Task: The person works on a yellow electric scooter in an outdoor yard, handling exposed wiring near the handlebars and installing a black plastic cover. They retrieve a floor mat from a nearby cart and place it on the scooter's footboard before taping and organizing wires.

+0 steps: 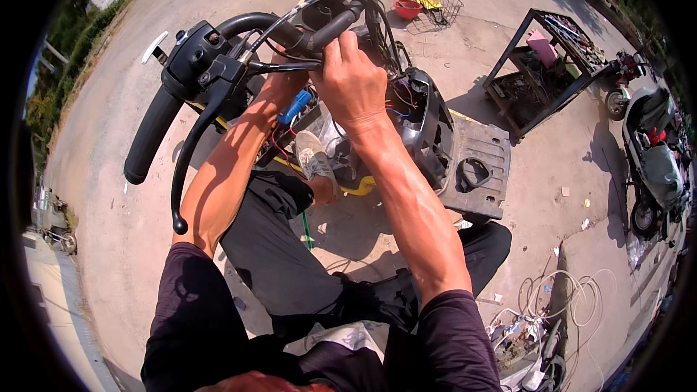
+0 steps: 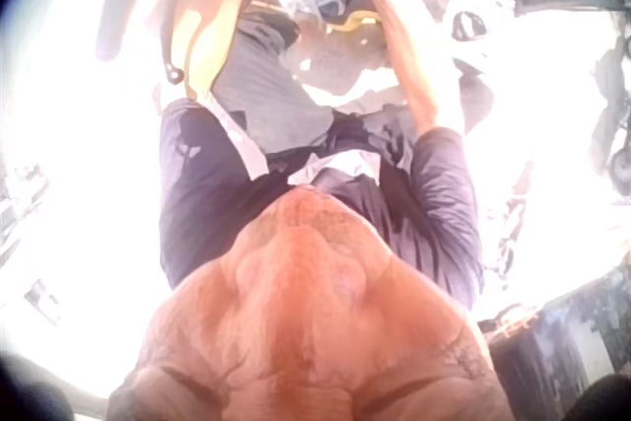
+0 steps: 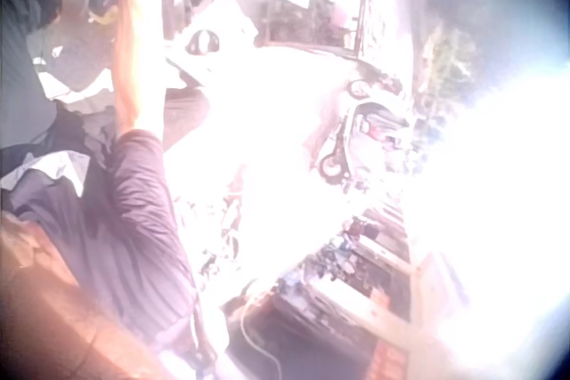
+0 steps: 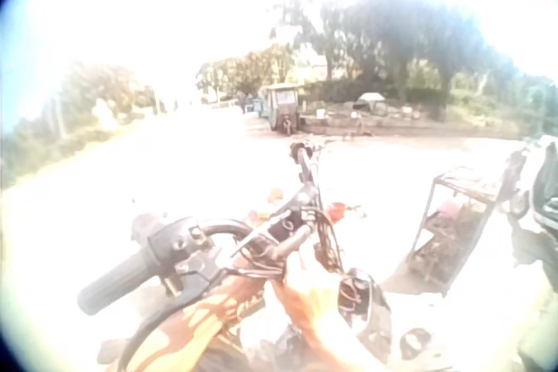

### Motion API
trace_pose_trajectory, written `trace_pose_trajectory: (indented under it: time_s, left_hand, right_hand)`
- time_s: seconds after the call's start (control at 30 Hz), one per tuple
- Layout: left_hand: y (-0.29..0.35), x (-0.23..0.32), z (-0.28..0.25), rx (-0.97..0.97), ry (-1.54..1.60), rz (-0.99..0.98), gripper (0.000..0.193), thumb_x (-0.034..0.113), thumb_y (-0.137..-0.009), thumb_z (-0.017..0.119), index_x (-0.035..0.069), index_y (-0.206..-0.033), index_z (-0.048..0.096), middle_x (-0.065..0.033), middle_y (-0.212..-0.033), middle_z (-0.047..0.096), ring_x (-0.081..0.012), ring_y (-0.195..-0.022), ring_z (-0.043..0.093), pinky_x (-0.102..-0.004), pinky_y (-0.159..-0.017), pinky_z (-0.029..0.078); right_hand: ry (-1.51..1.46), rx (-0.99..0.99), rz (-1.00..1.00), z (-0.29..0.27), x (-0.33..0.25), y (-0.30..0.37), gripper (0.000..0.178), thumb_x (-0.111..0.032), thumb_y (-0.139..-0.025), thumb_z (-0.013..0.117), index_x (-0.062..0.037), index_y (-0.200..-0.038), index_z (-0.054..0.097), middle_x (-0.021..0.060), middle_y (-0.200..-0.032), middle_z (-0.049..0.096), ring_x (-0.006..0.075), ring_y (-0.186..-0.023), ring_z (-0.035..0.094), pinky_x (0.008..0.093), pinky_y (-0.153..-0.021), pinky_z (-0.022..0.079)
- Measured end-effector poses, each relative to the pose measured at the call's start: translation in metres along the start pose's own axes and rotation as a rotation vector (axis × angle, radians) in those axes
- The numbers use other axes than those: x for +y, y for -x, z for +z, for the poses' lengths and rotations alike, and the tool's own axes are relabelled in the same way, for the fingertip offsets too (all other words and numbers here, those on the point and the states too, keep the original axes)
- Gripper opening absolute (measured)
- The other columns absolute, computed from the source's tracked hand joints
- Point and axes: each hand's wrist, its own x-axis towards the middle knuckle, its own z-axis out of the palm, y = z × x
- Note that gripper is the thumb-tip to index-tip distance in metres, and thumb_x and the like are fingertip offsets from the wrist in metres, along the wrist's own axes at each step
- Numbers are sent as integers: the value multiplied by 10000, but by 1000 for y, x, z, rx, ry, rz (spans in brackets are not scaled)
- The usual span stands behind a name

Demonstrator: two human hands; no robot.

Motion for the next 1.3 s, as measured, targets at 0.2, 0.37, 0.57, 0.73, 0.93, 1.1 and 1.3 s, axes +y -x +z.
trace_pose_trajectory:
  time_s: [0.2, 0.37, 0.57, 0.73, 0.93, 1.1, 1.3]
  left_hand:
    - [36, 5, -62, 177, -23, -330, 184, 259, -1028, 671, 79, -1058, 694, -19, -933, 685, -109, -843, 648, -299, -669, 602]
    - [44, 27, -63, 217, 13, -433, 145, 225, -1042, 647, 93, -1083, 691, -13, -908, 685, -98, -851, 637, -259, -641, 586]
    - [53, 59, -50, 72, 29, -166, 264, 243, -1047, 672, 68, -1244, 702, -29, -931, 706, -110, -814, 666, -240, -611, 568]
    - [67, 52, -43, -52, 156, -326, 340, 208, -1017, 700, 12, -1294, 680, -81, -998, 706, -132, -872, 648, -253, -622, 588]
    - [66, 59, -25, -175, 376, -345, 312, 177, -1033, 675, -22, -1274, 671, -85, -964, 672, -131, -678, 635, -256, -627, 576]
    - [60, 61, -15, -175, 518, -291, 479, 137, -1029, 669, -8, -1468, 542, -111, -1060, 666, -139, -818, 648, -255, -612, 589]
    - [70, 60, -17, -145, 369, -304, 434, 133, -1032, 662, -11, -1419, 530, -108, -1100, 649, -165, -926, 656, -295, -673, 642]
  right_hand:
    - [-30, 129, 162, 21, -33, -8, 296, -189, -783, 827, -70, -915, 590, 100, -963, 593, 280, -633, 686, 383, -499, 518]
    - [-24, 158, 239, 22, -26, -9, 266, -147, -761, 809, -67, -896, 594, 106, -970, 593, 298, -643, 688, 394, -523, 522]
    - [-85, 20, 357, 12, -32, -8, 301, -127, -718, 812, -103, -1004, 721, 62, -1020, 621, 300, -760, 720, 411, -608, 555]
    - [-322, -120, 309, -51, -26, 17, 733, -148, -740, 892, -53, -1406, 600, 100, -1288, 577, 272, -1110, 601, 427, -895, 458]
    - [-398, 25, 357, -85, -19, 89, 425, -53, -743, 859, -48, -1149, 732, 90, -1066, 680, 272, -921, 665, 399, -806, 472]
    - [-479, 67, 227, -114, -34, 101, 408, -13, -685, 851, -84, -1071, 739, 36, -997, 681, 241, -865, 637, 411, -804, 445]
    - [-641, 51, 315, -119, -34, 107, 412, 27, -700, 848, -58, -1089, 742, 71, -994, 676, 224, -787, 630, 364, -709, 450]
